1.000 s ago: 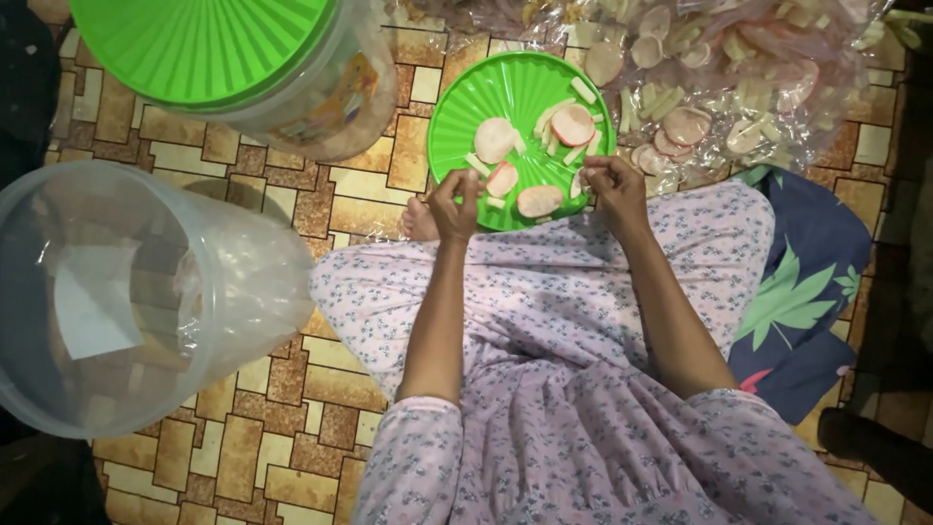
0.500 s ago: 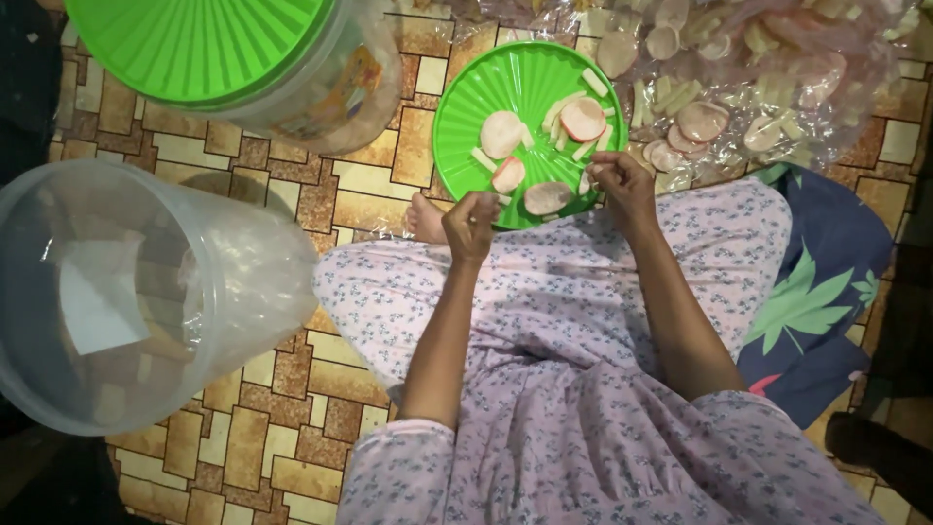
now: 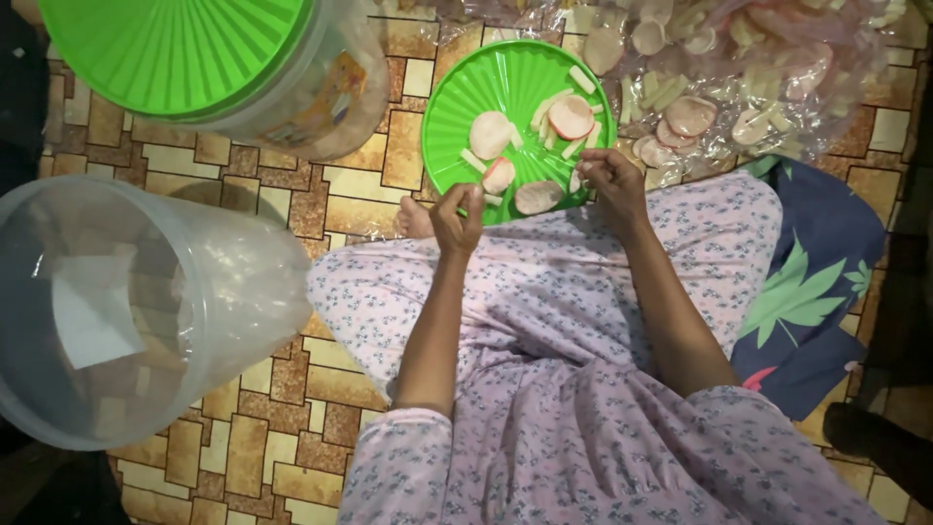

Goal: Arranging small pink petal-shaped food items onto a green plate while sitting on the floor

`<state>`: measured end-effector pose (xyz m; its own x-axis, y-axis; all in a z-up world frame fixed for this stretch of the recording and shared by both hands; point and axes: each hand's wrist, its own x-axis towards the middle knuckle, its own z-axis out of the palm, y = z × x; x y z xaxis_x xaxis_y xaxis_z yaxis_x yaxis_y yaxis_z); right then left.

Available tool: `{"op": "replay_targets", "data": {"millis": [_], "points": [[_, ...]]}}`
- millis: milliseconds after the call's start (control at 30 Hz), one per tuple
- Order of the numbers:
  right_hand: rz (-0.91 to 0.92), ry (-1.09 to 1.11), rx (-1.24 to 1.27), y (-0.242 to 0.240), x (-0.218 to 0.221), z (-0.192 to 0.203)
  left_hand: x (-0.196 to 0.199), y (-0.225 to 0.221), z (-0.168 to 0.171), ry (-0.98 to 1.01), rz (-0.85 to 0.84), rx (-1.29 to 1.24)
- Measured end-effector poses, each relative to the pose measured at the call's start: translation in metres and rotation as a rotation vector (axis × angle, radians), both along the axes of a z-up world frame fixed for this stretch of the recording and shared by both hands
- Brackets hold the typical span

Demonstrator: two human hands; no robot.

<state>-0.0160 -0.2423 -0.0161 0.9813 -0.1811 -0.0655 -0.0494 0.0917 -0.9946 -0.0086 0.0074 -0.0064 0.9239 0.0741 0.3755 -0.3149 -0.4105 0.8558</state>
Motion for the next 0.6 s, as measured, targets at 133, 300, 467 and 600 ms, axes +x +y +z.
{"op": "replay_targets", "data": {"millis": [133, 300, 467, 600], "points": [[0.029, -0.004, -0.033, 0.003, -0.002, 0.015, -0.017, -0.004, 0.006, 0.081, -0.002, -0.140], [0.027, 0.012, -0.015, 0.000, 0.002, -0.005, -0.019, -0.005, -0.005, 0.099, -0.016, -0.182], [0.028, 0.025, -0.024, 0.001, 0.001, -0.002, 0.003, 0.002, -0.012, 0.014, -0.065, -0.111], [0.030, 0.007, -0.050, 0.000, -0.001, 0.001, 0.016, 0.002, -0.017, -0.058, -0.070, -0.010]]}}
